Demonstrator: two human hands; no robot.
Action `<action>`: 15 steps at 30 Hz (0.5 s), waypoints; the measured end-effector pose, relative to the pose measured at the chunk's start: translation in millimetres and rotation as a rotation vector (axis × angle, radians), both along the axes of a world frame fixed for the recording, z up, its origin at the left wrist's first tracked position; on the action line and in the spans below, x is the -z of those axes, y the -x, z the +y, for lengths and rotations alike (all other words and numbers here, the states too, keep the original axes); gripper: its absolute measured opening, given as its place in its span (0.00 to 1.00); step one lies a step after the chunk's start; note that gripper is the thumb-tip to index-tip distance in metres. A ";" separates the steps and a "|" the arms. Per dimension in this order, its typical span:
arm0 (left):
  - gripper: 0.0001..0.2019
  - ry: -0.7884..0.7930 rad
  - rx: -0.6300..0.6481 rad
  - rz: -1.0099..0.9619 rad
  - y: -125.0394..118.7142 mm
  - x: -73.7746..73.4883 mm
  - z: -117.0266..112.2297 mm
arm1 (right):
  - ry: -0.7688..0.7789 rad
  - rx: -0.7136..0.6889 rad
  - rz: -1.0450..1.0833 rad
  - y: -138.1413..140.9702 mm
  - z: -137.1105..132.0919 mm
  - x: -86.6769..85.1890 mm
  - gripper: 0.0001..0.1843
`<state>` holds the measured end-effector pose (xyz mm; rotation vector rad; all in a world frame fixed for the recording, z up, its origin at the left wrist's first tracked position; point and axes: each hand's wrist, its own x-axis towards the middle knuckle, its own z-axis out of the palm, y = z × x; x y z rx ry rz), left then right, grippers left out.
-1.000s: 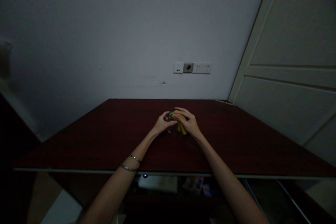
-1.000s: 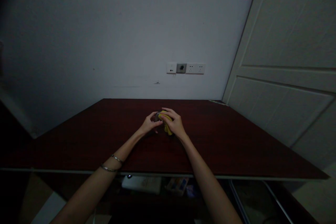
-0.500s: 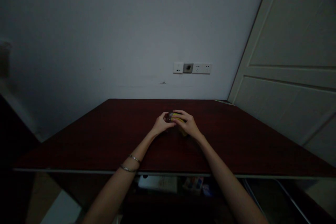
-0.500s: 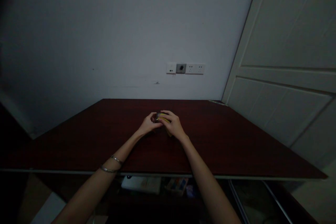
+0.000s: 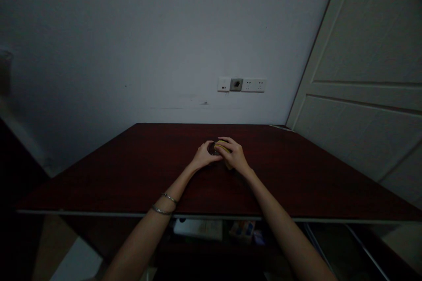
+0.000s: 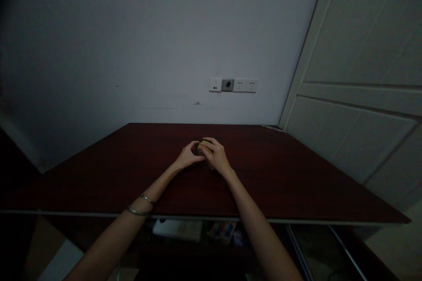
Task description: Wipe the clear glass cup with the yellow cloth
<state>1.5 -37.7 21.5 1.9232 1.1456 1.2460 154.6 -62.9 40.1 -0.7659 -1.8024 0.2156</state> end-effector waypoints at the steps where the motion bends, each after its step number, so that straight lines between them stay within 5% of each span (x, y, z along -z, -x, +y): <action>1: 0.31 -0.005 0.027 -0.021 -0.4 -1.1 -1.3 | 0.013 0.025 0.046 -0.4 1.5 0.0 0.11; 9: 0.34 0.173 0.269 -0.207 -3.2 -6.3 -7.0 | 0.318 -0.036 0.340 -7.1 13.4 -1.7 0.17; 15: 0.29 0.278 0.260 -0.303 0.3 -6.4 -3.6 | 0.433 -0.233 0.284 -10.4 11.2 -4.1 0.26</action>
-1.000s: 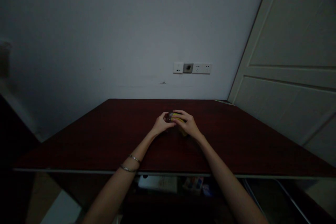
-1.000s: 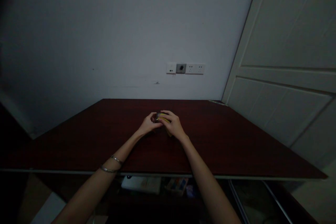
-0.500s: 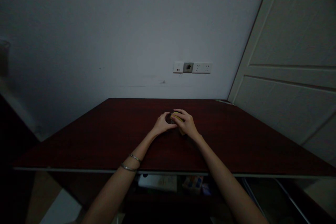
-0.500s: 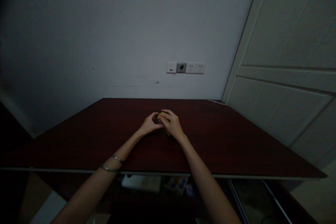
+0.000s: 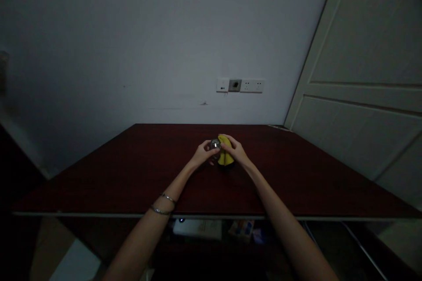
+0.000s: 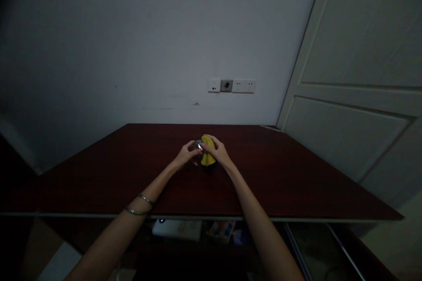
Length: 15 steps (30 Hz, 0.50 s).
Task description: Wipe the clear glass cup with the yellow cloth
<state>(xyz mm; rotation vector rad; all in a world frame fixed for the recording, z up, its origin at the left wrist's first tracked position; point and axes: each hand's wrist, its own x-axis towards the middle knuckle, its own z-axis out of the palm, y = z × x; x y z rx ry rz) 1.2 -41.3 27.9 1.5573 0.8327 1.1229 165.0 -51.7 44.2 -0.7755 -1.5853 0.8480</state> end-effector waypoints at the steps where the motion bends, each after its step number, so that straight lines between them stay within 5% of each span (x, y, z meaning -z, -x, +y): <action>1: 0.28 0.010 -0.005 -0.008 0.7 0.3 0.8 | 0.005 -0.031 -0.014 0.0 -0.9 0.2 0.29; 7: 0.26 0.080 -0.019 -0.040 1.2 2.0 2.5 | -0.041 -0.103 -0.096 5.9 -5.2 6.7 0.47; 15: 0.26 0.076 0.026 -0.023 2.0 3.7 3.4 | -0.107 -0.019 -0.118 9.2 -3.7 12.5 0.46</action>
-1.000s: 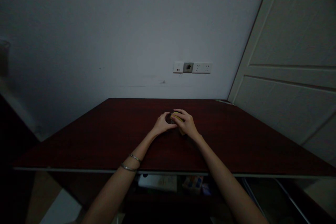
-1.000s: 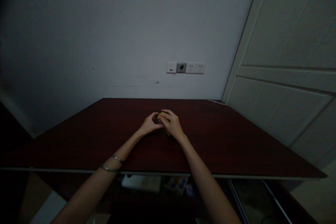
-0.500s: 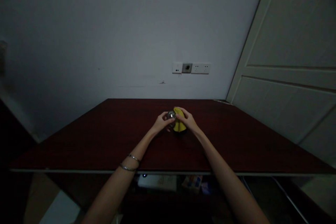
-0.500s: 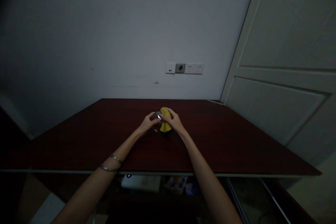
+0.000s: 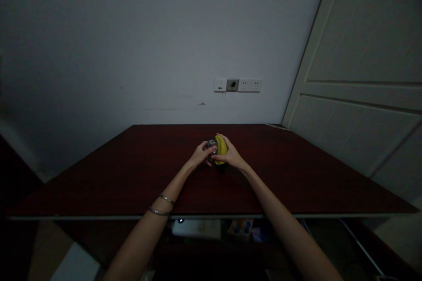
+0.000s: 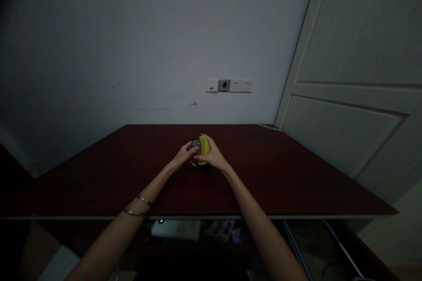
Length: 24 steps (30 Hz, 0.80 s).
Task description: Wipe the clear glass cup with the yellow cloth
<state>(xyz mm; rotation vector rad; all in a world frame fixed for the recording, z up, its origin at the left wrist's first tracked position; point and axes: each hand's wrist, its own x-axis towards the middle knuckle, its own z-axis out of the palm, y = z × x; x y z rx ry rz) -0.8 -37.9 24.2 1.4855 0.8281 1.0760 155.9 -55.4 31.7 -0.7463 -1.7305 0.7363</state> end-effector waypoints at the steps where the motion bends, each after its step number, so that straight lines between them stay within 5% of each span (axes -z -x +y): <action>1: 0.26 -0.010 0.010 0.000 0.7 0.5 0.8 | -0.001 0.004 0.002 -0.2 -0.4 -1.1 0.46; 14: 0.35 -0.210 0.140 0.068 2.6 -5.2 -0.6 | 0.276 0.096 0.249 -3.4 6.0 -6.7 0.37; 24: 0.35 -0.216 0.019 0.145 0.1 -4.7 -5.5 | 0.301 0.121 0.191 0.0 7.9 -3.9 0.32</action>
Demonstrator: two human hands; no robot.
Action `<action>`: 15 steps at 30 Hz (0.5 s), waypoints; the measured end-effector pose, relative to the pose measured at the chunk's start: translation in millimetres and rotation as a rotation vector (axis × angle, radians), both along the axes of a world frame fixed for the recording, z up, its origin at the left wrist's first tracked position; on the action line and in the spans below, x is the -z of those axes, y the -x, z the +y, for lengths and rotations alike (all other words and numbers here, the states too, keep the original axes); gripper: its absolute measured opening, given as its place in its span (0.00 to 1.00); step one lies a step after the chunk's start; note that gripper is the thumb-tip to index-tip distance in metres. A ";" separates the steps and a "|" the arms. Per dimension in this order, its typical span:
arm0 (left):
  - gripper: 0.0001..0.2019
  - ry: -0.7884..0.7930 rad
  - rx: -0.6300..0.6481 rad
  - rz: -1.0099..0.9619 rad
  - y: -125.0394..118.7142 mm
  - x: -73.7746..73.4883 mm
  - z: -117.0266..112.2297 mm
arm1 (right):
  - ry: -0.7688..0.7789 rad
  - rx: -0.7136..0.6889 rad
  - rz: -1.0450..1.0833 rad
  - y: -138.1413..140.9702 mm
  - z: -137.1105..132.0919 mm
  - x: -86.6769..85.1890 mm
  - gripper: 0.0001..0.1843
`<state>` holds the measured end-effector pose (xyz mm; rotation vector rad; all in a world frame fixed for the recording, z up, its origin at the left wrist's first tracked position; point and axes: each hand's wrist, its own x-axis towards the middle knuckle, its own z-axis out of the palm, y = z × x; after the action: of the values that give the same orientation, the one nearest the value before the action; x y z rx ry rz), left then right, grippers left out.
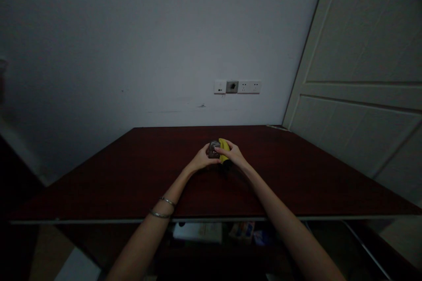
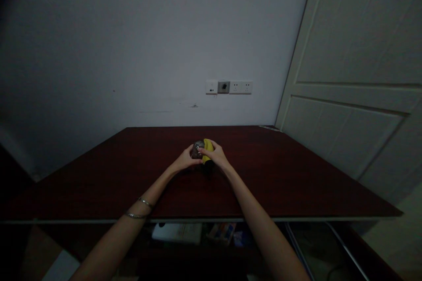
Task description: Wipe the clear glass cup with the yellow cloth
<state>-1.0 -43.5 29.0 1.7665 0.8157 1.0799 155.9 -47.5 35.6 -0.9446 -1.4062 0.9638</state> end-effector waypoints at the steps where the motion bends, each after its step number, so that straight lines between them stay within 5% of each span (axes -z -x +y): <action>1: 0.35 -0.014 -0.021 0.011 0.1 1.4 0.9 | -0.005 -0.007 -0.007 -0.1 0.3 0.3 0.33; 6: 0.34 -0.047 -0.062 -0.066 0.1 10.5 10.5 | -0.087 -0.030 0.028 0.1 2.6 0.7 0.26; 11: 0.32 -0.066 -0.070 -0.169 0.4 14.1 17.7 | -0.407 -0.034 -0.087 2.3 -5.1 -1.5 0.16; 15: 0.32 -0.088 -0.105 -0.141 0.9 11.4 14.9 | -0.522 -0.014 -0.181 3.5 -11.6 -1.8 0.15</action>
<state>-1.8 -28.6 17.5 1.7132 0.7915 1.3118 152.4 -59.1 37.4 -0.6377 -1.7071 0.4843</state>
